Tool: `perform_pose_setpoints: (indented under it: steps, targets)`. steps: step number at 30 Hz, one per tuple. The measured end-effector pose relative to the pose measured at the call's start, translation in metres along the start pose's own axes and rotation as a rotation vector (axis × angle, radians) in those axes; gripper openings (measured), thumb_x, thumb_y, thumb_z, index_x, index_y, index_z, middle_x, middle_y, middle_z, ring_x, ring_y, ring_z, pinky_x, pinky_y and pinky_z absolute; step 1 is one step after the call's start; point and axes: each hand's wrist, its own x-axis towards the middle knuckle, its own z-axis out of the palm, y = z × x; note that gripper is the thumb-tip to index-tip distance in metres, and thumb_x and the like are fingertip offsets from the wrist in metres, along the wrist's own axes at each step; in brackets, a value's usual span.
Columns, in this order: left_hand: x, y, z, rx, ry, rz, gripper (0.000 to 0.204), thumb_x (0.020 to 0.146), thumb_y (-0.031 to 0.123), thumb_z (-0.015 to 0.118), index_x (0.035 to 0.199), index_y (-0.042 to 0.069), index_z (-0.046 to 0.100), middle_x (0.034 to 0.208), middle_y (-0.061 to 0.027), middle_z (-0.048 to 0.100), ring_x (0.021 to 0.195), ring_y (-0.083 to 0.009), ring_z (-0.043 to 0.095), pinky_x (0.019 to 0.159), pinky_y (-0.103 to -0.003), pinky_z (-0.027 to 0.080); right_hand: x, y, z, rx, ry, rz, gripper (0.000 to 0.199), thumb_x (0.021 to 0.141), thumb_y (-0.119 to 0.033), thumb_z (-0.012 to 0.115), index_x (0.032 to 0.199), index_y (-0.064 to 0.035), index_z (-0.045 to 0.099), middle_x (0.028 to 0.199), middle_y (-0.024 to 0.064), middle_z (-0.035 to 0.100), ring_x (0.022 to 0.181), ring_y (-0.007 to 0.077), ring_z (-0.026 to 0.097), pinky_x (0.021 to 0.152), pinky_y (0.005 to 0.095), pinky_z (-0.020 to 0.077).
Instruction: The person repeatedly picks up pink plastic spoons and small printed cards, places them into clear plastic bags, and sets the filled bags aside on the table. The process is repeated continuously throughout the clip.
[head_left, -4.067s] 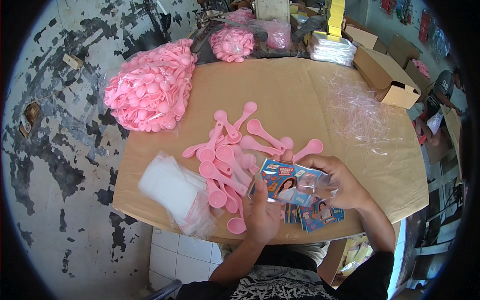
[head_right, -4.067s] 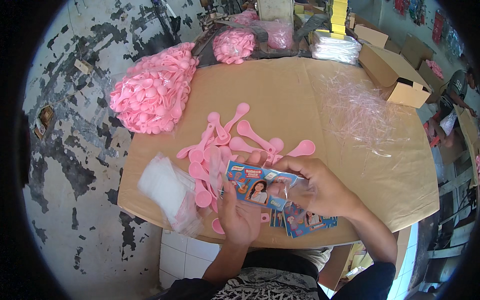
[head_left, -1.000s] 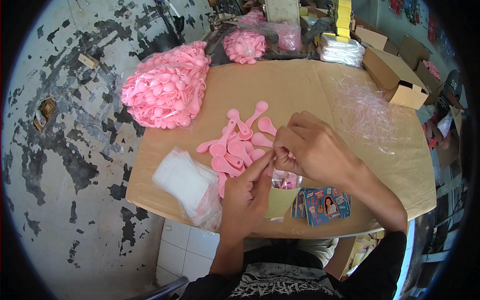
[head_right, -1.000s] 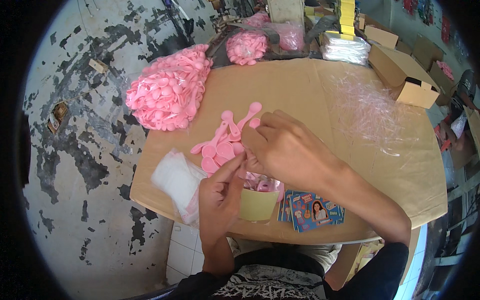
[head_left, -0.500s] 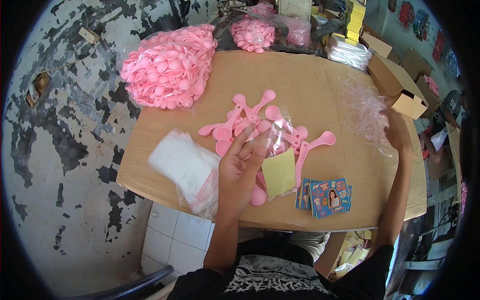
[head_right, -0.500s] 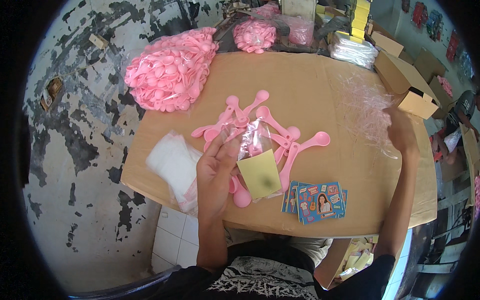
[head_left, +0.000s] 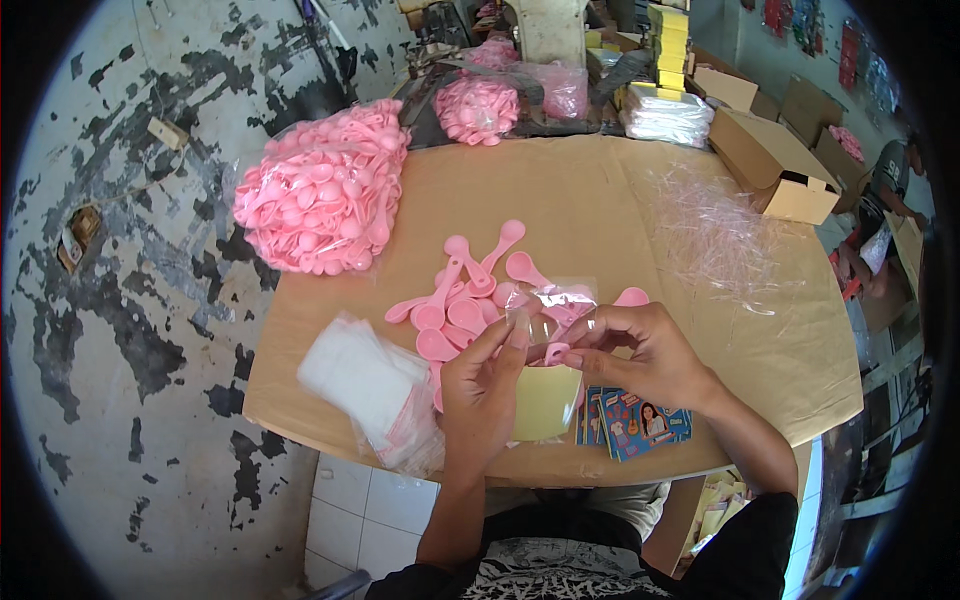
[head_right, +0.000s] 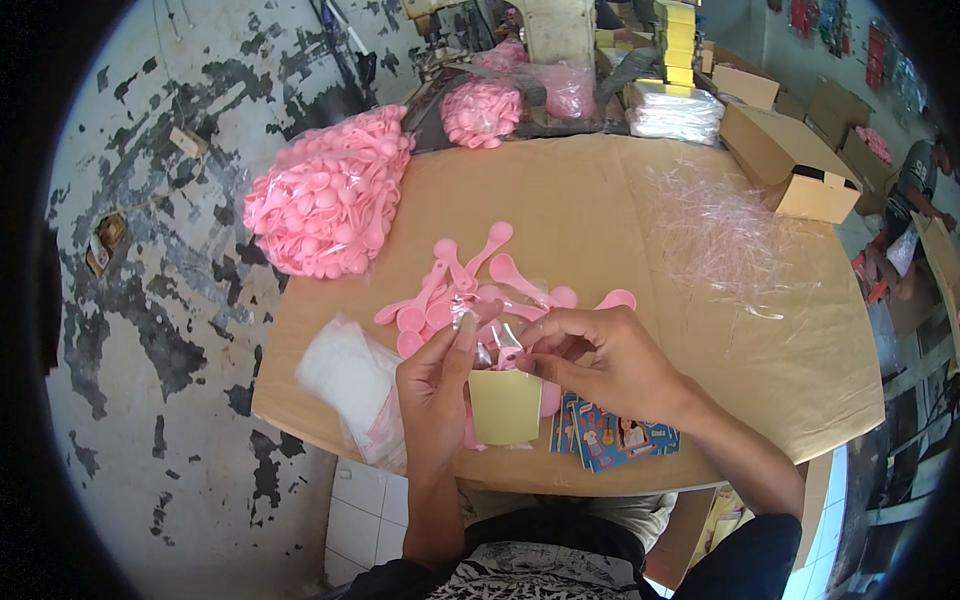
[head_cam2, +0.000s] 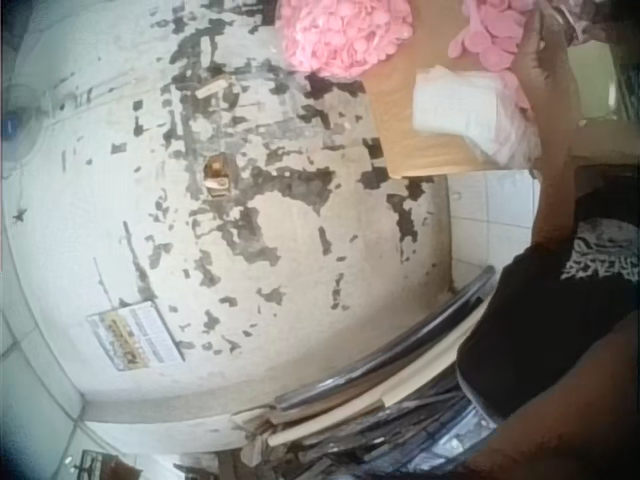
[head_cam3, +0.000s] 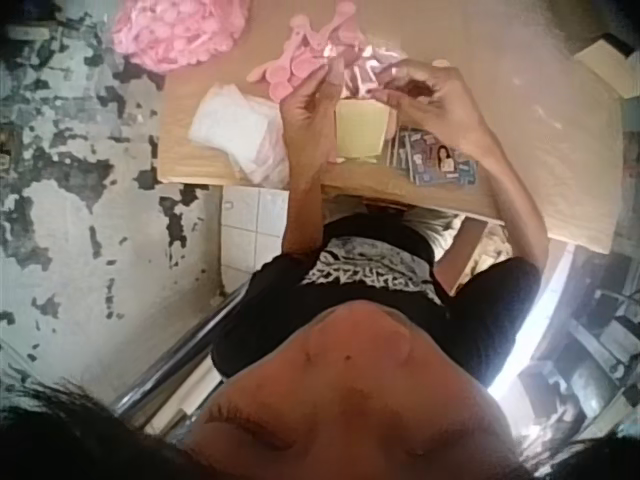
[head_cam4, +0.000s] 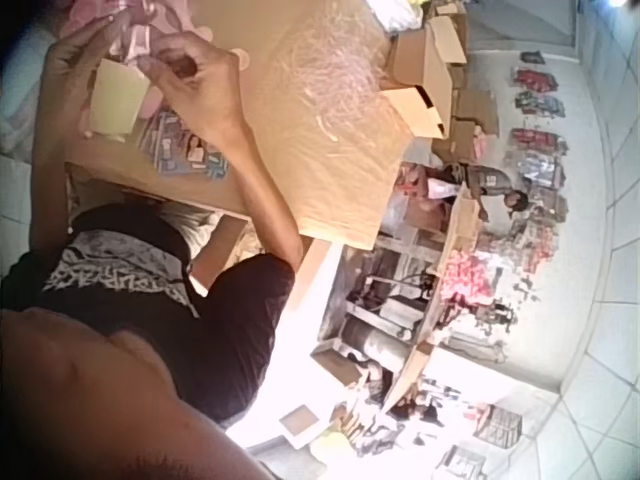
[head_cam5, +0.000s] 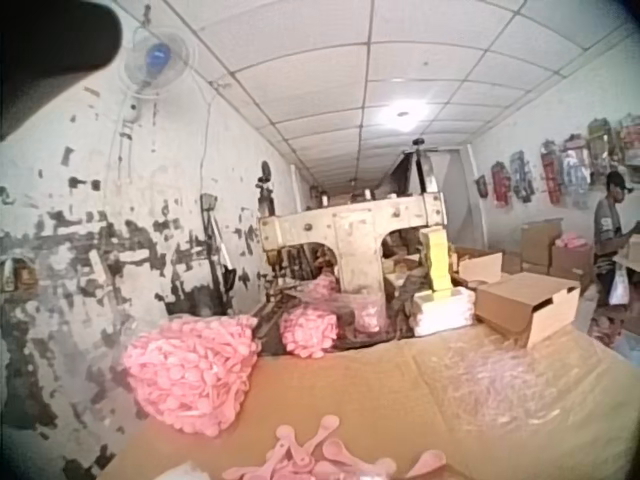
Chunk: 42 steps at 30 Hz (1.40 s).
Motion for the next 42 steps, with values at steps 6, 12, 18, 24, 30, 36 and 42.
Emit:
perform_pose_setpoints:
  steps: [6,12,18,24,30,36,42]
  targets:
    - [-0.001,-0.007,-0.002,0.050,-0.095,-0.075,0.036,0.101,0.023,0.047,0.116,-0.005,0.062,0.098,-0.0088,0.069,0.078,-0.0079,0.064,0.065,-0.021,0.051,-0.002,0.010,-0.008,-0.120,-0.044,-0.128,0.019,0.088,0.001,0.063,0.106,-0.0022,0.065,0.087,0.0064,0.071,0.082,0.0097,0.066,0.073,0.0245,0.0538]
    - [-0.002,-0.014,-0.006,-0.010,-0.092,-0.036,0.034,0.101,0.021,0.047,0.117,-0.006,0.061,0.103,-0.0096,0.067,0.081,-0.0080,0.062,0.069,-0.022,0.050,0.000,-0.010,-0.001,0.037,0.023,0.062,0.016,0.087,0.000,0.065,0.103,0.0005,0.068,0.087,0.0071,0.070,0.080,0.0093,0.066,0.073,0.0242,0.0544]
    - [-0.002,-0.003,-0.012,-0.108,-0.180,-0.172,0.025,0.098,0.010,0.052,0.117,-0.005,0.060,0.103,-0.0073,0.067,0.084,-0.0069,0.060,0.070,-0.021,0.048,-0.004,0.003,-0.004,0.164,0.045,0.085,0.016,0.089,-0.003,0.065,0.104,-0.0011,0.070,0.084,0.0046,0.070,0.074,0.0043,0.061,0.066,0.0209,0.0508]
    - [-0.004,-0.003,-0.027,-0.093,-0.314,-0.223,0.026,0.096,0.002,0.052,0.121,-0.005,0.056,0.107,-0.0085,0.066,0.093,-0.0085,0.061,0.075,-0.021,0.050,-0.005,0.008,-0.008,0.080,0.048,-0.087,0.023,0.086,0.004,0.062,0.107,-0.0009,0.070,0.080,0.0039,0.069,0.068,0.0022,0.054,0.061,0.0201,0.0446]
    - [-0.004,-0.003,-0.027,-0.027,-0.413,-0.178,0.024,0.098,0.003,0.049,0.120,-0.002,0.055,0.106,-0.0093,0.065,0.098,-0.0105,0.062,0.081,-0.024,0.052,-0.007,0.016,-0.012,-0.063,0.066,-0.213,0.030,0.083,0.009,0.057,0.107,-0.0017,0.070,0.081,0.0080,0.070,0.069,0.0071,0.061,0.063,0.0233,0.0483]
    - [-0.005,-0.004,-0.028,-0.013,-0.408,-0.165,0.018,0.097,0.005,0.050,0.113,-0.002,0.057,0.098,-0.0069,0.066,0.088,-0.0092,0.062,0.073,-0.022,0.049,-0.005,0.013,-0.023,-0.034,-0.097,-0.295,0.034,0.075,0.013,0.057,0.100,-0.0033,0.073,0.083,0.0101,0.071,0.075,0.0162,0.067,0.069,0.0290,0.0517]
    - [-0.002,-0.004,-0.028,0.025,-0.458,-0.145,0.019,0.094,-0.002,0.046,0.109,-0.002,0.058,0.099,-0.0078,0.065,0.084,-0.0079,0.060,0.071,-0.020,0.045,-0.003,0.013,-0.030,-0.094,-0.142,-0.347,0.032,0.065,0.011,0.058,0.090,-0.0031,0.073,0.083,0.0098,0.070,0.082,0.0253,0.066,0.078,0.0367,0.0506]
